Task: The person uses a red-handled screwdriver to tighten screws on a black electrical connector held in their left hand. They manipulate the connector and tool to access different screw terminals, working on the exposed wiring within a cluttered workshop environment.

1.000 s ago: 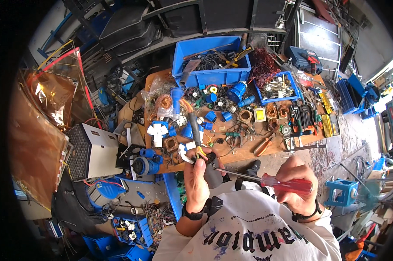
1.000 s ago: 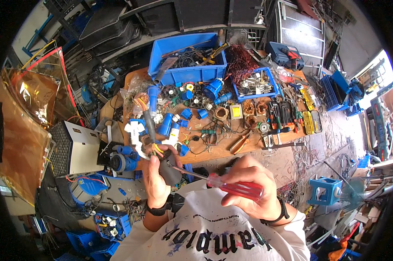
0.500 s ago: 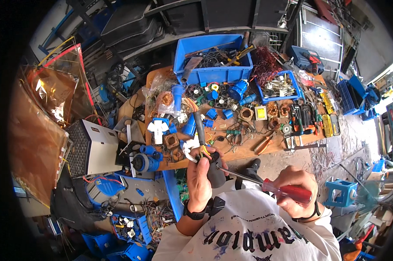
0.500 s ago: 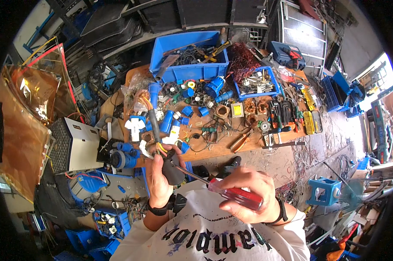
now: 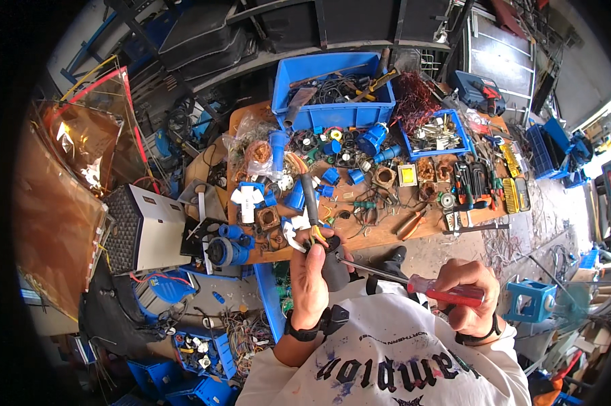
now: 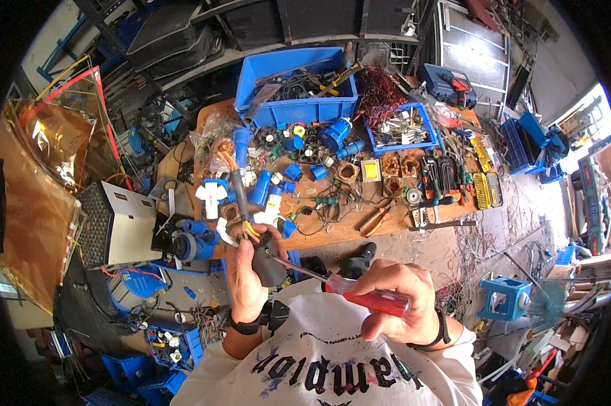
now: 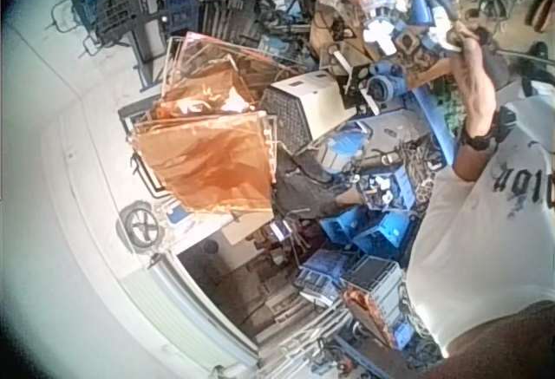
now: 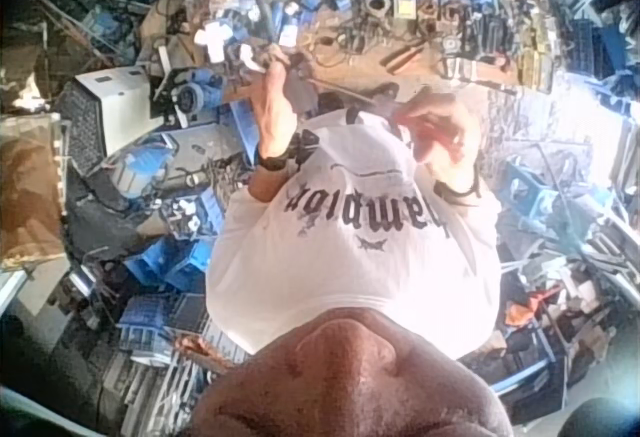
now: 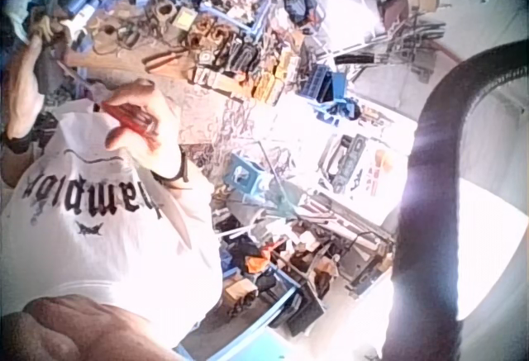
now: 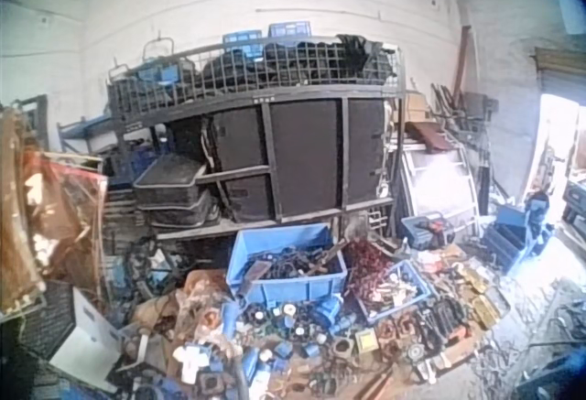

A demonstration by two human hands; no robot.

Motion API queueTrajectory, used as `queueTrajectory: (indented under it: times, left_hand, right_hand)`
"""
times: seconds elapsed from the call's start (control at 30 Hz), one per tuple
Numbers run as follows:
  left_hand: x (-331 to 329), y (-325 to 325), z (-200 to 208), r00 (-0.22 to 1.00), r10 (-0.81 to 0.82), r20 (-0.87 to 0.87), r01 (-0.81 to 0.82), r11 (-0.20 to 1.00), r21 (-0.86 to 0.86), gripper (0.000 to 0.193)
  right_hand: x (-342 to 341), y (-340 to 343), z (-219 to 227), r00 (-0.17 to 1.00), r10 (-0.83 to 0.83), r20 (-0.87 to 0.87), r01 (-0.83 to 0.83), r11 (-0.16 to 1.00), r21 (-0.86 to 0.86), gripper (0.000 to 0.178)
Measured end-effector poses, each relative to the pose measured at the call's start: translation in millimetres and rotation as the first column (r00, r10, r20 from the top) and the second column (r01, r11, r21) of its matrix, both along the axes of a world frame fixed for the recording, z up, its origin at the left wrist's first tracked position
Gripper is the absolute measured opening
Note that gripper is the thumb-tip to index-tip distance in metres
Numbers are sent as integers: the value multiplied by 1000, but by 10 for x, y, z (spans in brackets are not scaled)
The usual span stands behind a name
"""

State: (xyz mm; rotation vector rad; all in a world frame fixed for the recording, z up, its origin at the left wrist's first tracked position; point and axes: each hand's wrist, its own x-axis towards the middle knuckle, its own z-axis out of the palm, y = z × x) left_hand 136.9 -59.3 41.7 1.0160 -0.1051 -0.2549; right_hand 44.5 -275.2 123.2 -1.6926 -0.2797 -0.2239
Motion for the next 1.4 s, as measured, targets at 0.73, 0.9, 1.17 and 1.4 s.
queueTrajectory:
  times: [0.73, 0.9, 1.17, 1.4]
  left_hand:
    - [74, 28, -74, 999, 38, -20, -38, 999, -6, 32]
    - [91, 40, -58, 998, 60, 1, -60, 998, 1, 33]
    - [107, 36, -49, 998, 64, 3, -65, 998, 13, 33]
    - [131, 21, -62, 997, 74, 13, -74, 997, 26, 33]
  right_hand:
    - [28, -10, 122, 980, -182, -80, 142, 922, -360, 43]
    - [112, 3, 112, 989, -132, 63, 146, 899, -413, 28]
    - [170, -12, 195, 988, -41, 149, 107, 876, -470, 30]
    - [122, -8, 126, 984, -174, 26, 163, 846, -507, 33]
